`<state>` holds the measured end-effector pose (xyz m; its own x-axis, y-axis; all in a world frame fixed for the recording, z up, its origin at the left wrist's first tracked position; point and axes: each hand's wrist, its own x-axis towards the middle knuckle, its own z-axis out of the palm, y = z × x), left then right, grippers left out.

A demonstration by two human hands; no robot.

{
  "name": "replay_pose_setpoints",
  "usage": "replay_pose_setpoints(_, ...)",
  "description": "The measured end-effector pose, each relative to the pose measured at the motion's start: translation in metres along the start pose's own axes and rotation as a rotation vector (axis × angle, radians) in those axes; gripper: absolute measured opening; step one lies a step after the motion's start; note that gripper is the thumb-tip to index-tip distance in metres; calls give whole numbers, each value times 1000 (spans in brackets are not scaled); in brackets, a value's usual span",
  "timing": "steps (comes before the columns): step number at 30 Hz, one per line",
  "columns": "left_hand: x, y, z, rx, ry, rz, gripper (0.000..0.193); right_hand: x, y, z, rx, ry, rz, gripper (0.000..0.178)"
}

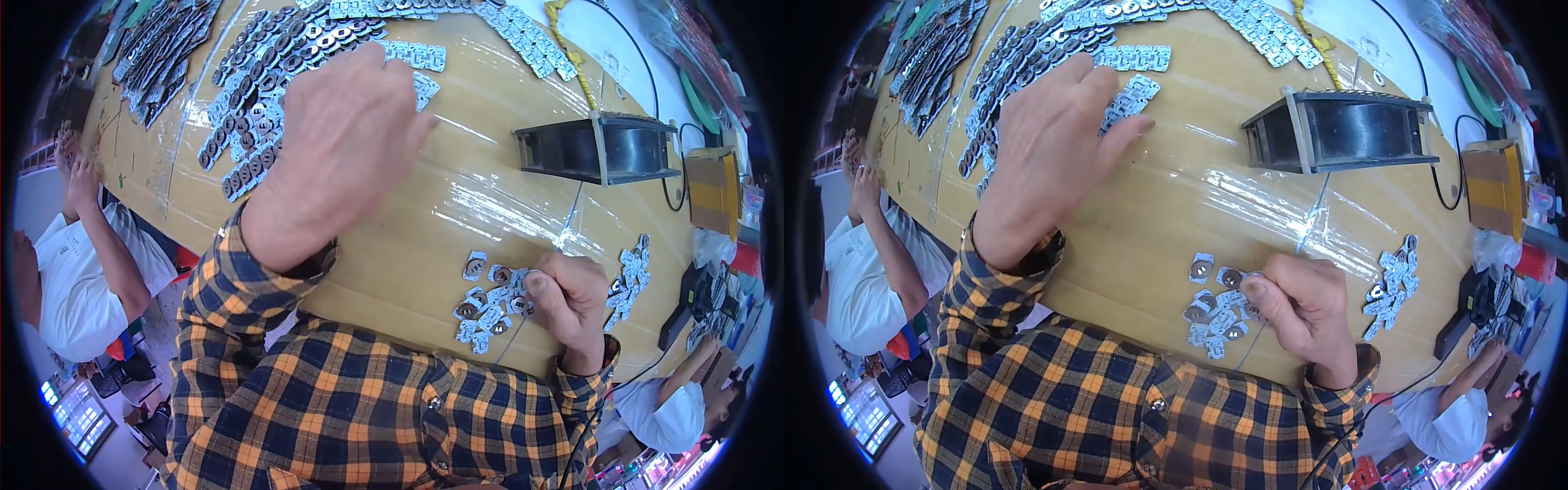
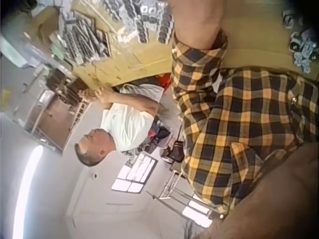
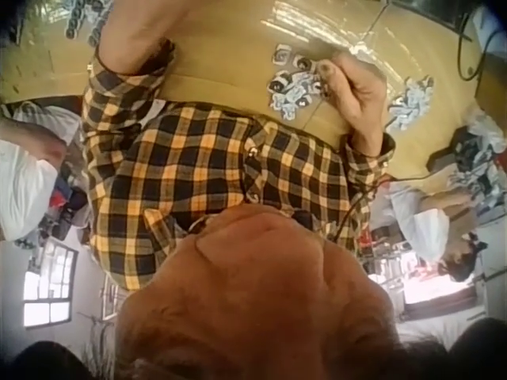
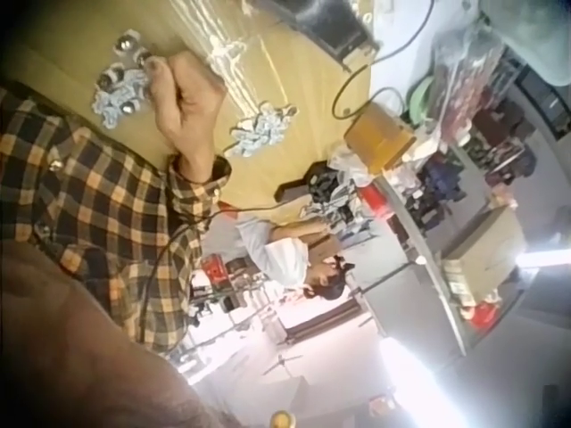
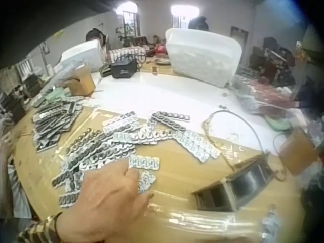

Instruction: The worker is separating small white plastic toy parts from a larger strip and placing them on the table.

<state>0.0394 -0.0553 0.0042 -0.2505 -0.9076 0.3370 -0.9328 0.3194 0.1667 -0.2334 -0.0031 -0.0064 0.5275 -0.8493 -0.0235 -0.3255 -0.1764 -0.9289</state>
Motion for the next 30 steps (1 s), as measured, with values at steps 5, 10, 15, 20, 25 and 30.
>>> replay_pose_setpoints(5,0,-3,7,-5,2,26,23,-4,3,-1,-34,15,-7,30)
replay_pose_setpoints(10,1,16,-4,-265,4,176,23,-4,-2,4,72,170,115,35)
replay_pose_setpoints(15,-9,43,-7,-1130,-272,-115,23,-8,0,-3,234,207,184,35)
replay_pose_setpoints(20,-15,49,11,-1632,-448,-566,13,-10,-1,-2,222,201,110,34)
replay_pose_setpoints(25,-16,54,14,-1822,-369,-612,15,-9,-1,-5,357,305,101,33)
replay_pose_setpoints(30,-19,57,12,-1758,-334,-578,13,-9,-2,-4,237,323,170,35)
